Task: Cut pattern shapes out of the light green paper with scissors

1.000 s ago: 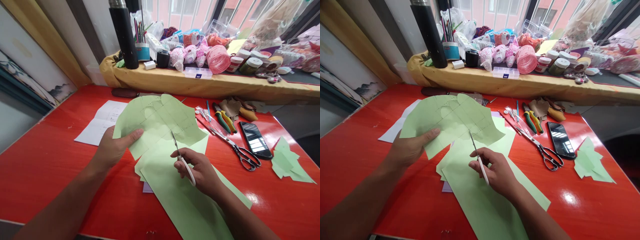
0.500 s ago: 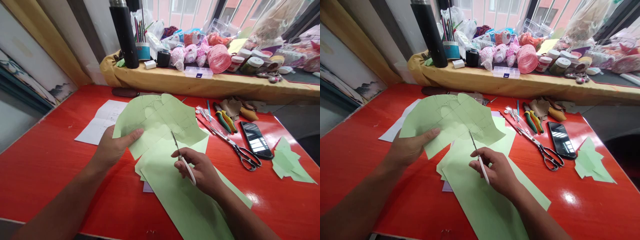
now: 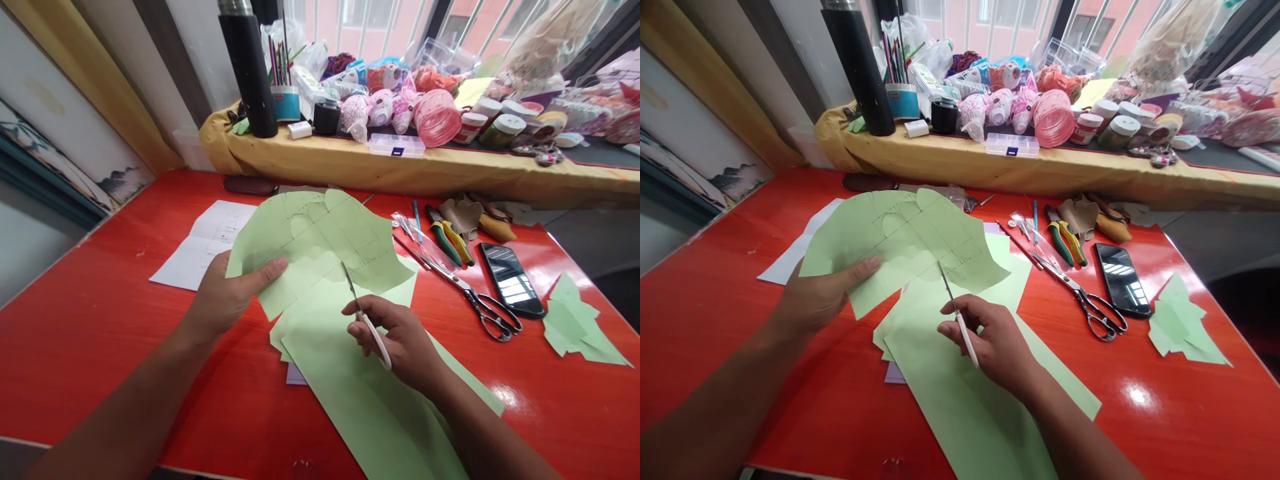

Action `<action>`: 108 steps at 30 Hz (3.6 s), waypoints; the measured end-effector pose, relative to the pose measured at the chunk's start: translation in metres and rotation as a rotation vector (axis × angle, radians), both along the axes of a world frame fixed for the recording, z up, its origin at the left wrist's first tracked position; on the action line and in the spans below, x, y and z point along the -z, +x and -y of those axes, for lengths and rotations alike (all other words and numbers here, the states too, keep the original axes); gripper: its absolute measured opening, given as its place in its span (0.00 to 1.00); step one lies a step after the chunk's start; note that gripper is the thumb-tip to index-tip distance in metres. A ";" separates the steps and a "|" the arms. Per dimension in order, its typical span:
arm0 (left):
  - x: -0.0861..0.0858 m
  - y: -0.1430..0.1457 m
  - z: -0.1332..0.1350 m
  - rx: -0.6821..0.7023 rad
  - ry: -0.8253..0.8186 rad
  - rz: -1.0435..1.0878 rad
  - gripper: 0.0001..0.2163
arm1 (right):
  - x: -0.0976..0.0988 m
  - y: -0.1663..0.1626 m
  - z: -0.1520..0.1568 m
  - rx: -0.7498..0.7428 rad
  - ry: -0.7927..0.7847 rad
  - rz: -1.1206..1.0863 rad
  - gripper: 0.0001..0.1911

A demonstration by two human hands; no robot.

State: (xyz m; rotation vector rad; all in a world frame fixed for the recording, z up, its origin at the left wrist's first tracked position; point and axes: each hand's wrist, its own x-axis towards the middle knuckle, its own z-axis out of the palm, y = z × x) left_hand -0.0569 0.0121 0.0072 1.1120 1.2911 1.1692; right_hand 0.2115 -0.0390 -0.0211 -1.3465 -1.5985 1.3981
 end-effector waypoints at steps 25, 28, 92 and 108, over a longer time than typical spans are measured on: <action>0.000 0.000 0.000 0.013 0.008 -0.012 0.21 | 0.000 0.000 -0.001 0.004 -0.004 -0.004 0.17; 0.001 -0.001 0.000 0.022 0.010 -0.012 0.21 | 0.000 0.000 -0.001 0.005 0.007 0.002 0.17; 0.005 0.003 -0.006 0.065 -0.125 0.296 0.22 | 0.003 0.002 0.000 -0.132 -0.029 -0.127 0.26; 0.009 0.012 -0.004 0.020 -0.067 0.360 0.30 | 0.008 0.008 -0.001 -0.208 -0.110 -0.377 0.30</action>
